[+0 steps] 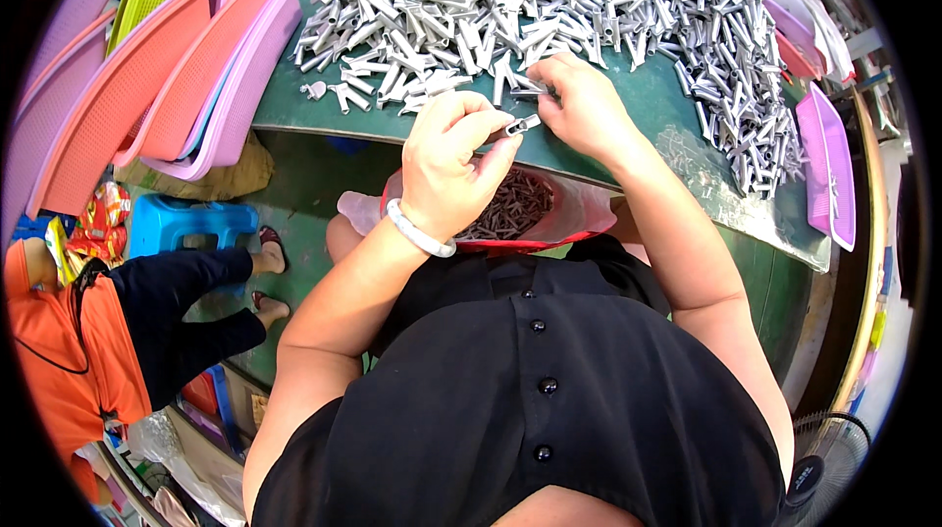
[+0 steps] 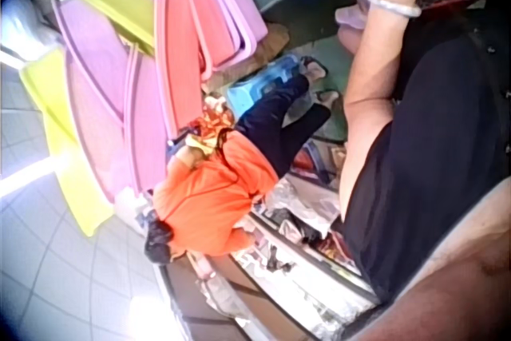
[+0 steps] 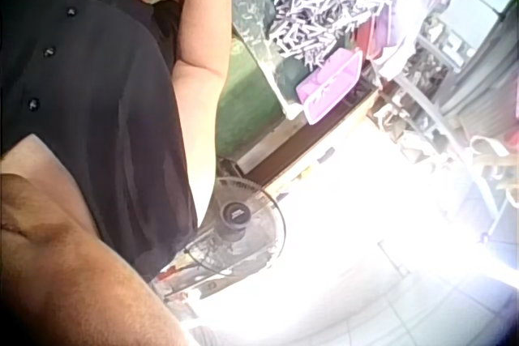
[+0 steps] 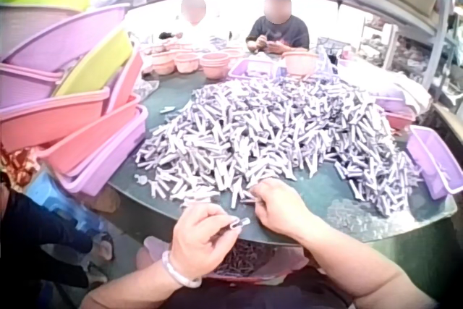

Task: The person sits at a table and repeatedly picks up small metal sleeves and dark rubber grommets, inserting the grommet into the sleeve by hand. The assembled units are placed into a red container below the table.

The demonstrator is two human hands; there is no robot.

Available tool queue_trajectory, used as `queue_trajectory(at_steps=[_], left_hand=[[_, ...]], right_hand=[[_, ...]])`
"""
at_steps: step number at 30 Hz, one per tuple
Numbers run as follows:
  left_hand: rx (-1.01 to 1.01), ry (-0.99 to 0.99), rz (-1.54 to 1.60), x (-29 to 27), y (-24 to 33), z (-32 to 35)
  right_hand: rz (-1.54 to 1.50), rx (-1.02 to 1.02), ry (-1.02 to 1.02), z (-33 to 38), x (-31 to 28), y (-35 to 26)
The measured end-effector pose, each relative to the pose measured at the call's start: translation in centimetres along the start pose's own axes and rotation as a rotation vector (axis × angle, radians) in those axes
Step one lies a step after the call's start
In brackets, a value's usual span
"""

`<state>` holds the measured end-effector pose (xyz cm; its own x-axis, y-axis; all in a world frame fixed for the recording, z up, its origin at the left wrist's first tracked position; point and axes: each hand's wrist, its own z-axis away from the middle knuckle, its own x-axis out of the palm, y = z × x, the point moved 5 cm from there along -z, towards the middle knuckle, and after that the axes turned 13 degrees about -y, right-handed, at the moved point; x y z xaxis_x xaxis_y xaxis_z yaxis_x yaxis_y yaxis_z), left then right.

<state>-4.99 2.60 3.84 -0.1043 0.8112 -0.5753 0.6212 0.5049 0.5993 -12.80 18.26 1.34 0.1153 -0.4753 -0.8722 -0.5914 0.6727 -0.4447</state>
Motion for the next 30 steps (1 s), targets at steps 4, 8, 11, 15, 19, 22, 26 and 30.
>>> queue_trajectory(at_steps=[4, 8, 11, 15, 19, 22, 26, 30], left_hand=[[-0.193, -0.083, 0.230, 0.8, -1.0, 0.6], [-0.530, -0.161, 0.799, 3.1, -3.5, 1.7], [-0.602, -0.125, 1.067, 3.7, -3.5, 1.4], [-0.575, -0.076, 1.041, 3.2, -2.9, 0.5], [-0.407, -0.155, 0.600, 3.2, -2.8, -0.5], [-0.191, -0.083, 0.379, 2.7, -1.7, -0.9], [-0.078, -0.056, 0.329, 1.9, -1.6, -0.7], [-0.060, -0.034, 0.356, 1.8, -1.5, -0.5]], right_hand=[[-0.206, 0.060, -0.028, 0.3, -0.8, 0.7], [-0.419, 0.120, -0.012, 1.1, -1.3, 1.6], [-0.800, 0.115, -0.023, 1.6, -0.9, 2.6], [-0.704, -0.067, 0.010, 2.3, -2.3, 0.8], [-0.511, -0.243, -0.057, 2.6, -3.7, -3.2], [-0.380, -0.364, 0.018, 2.7, -4.2, -4.8], [-0.418, -0.363, 0.008, 3.0, -4.8, -5.0], [-0.444, -0.360, -0.009, 3.0, -4.4, -4.8]])
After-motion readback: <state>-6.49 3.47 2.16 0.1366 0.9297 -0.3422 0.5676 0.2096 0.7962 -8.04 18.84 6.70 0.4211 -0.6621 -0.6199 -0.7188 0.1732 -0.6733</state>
